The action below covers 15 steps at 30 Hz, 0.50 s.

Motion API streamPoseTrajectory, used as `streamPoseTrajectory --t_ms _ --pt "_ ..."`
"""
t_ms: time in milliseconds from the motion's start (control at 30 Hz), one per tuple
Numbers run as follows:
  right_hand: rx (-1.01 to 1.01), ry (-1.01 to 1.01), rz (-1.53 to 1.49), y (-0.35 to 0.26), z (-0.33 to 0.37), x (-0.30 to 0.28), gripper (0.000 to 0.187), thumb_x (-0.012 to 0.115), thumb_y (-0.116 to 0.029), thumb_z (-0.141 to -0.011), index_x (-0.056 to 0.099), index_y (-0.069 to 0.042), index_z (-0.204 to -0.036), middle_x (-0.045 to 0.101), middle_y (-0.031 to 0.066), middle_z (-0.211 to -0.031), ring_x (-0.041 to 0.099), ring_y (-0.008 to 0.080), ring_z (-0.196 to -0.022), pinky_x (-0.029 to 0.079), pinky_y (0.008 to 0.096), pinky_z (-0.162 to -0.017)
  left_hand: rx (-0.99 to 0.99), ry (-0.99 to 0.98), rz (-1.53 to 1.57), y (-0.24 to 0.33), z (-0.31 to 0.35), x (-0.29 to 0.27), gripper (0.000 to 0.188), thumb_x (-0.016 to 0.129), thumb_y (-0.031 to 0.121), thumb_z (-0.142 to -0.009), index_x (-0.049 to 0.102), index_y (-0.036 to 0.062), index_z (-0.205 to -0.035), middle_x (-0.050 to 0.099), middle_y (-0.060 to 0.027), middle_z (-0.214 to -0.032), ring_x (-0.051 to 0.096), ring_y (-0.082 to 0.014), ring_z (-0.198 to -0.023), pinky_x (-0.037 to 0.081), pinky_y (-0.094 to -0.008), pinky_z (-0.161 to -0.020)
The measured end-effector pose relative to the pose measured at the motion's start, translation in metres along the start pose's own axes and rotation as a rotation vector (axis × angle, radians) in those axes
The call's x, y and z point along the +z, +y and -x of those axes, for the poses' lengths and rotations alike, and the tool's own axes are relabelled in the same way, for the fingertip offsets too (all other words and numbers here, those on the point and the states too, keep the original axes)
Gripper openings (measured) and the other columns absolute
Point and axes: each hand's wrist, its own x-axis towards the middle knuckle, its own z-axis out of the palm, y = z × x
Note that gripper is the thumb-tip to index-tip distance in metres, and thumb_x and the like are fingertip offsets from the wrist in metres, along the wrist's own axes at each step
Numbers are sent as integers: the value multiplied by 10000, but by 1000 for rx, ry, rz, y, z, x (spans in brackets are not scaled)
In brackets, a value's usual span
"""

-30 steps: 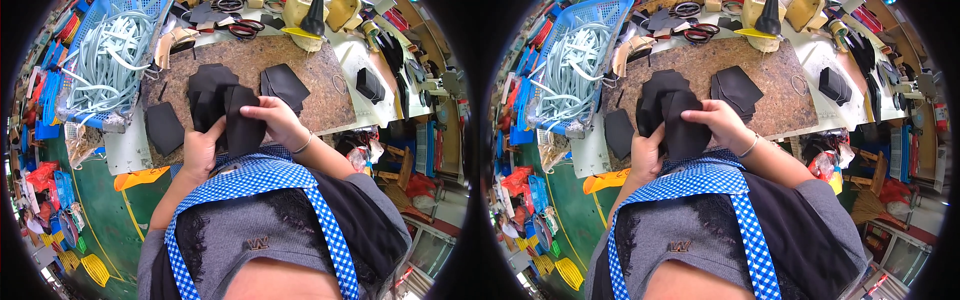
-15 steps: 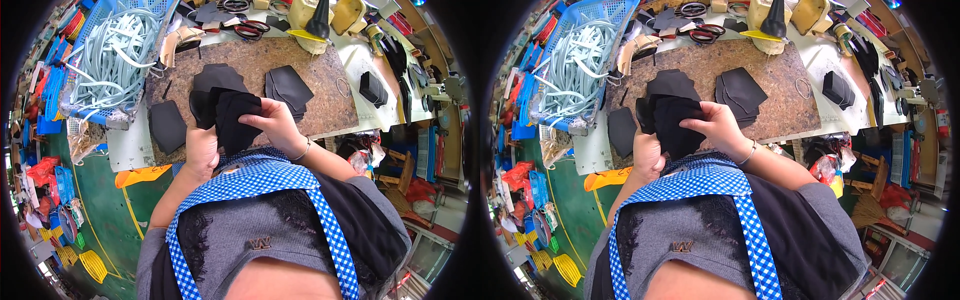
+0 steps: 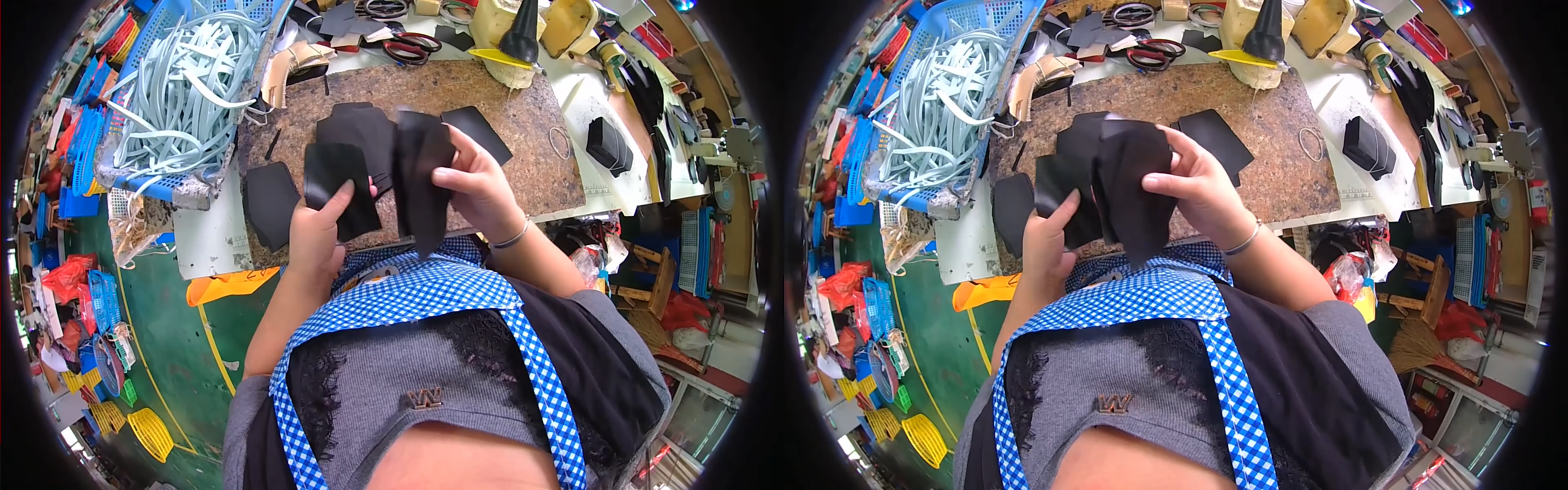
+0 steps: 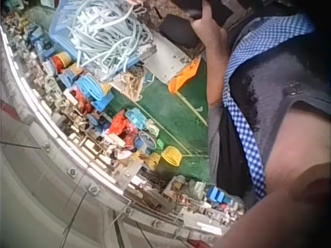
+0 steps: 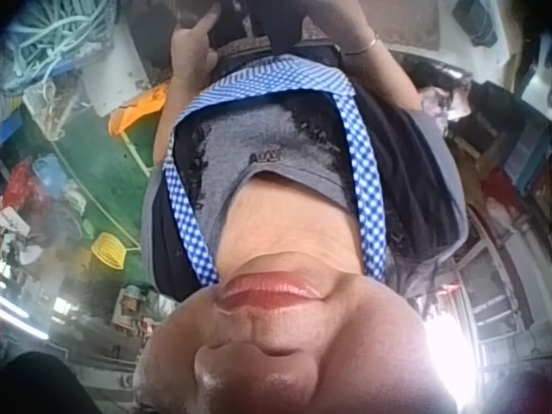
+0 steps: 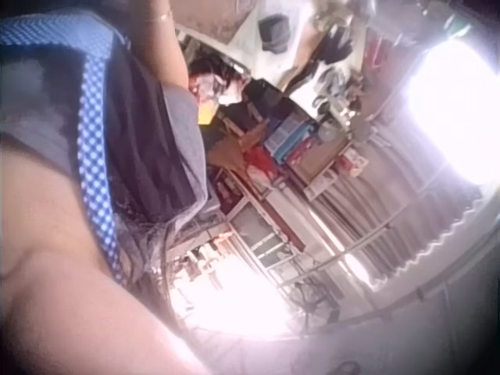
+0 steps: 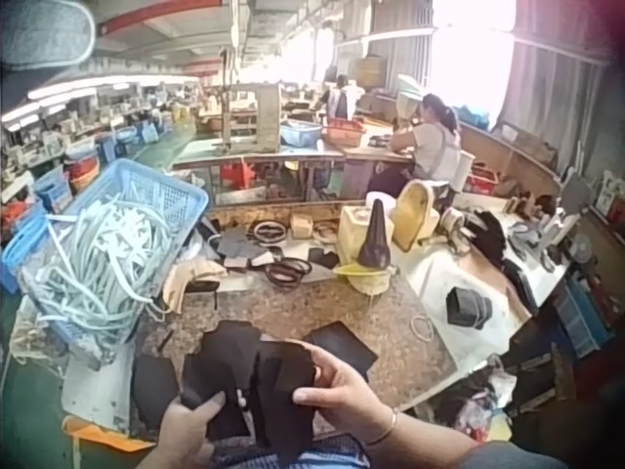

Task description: Sorting and inspecting black leather shoe upper components at a factory workbench.

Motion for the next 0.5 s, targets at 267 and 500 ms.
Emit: streamPoseTrajectory --t_ms 267,500 --pt "254 106 481 23 4 19 348 694 12 -785 598 32 -1119 664 58 -997 616 103 -893 498 250 -838 181 -123 -82 -22 -4 -1 415 662 5 -789 530 -53 -1179 637 -134 -1056 645 -229 -919 552 -340 -772" --pt "186 22 6 0 6 3 333 671 -29 -819 588 12 -1139 655 51 -1035 620 113 -913 493 267 -860 241 -12 -43 -2 -6 -2 251 654 45 -836 597 -32 -1069 650 -112 -1002 639 -202 -914 522 -311 -808"
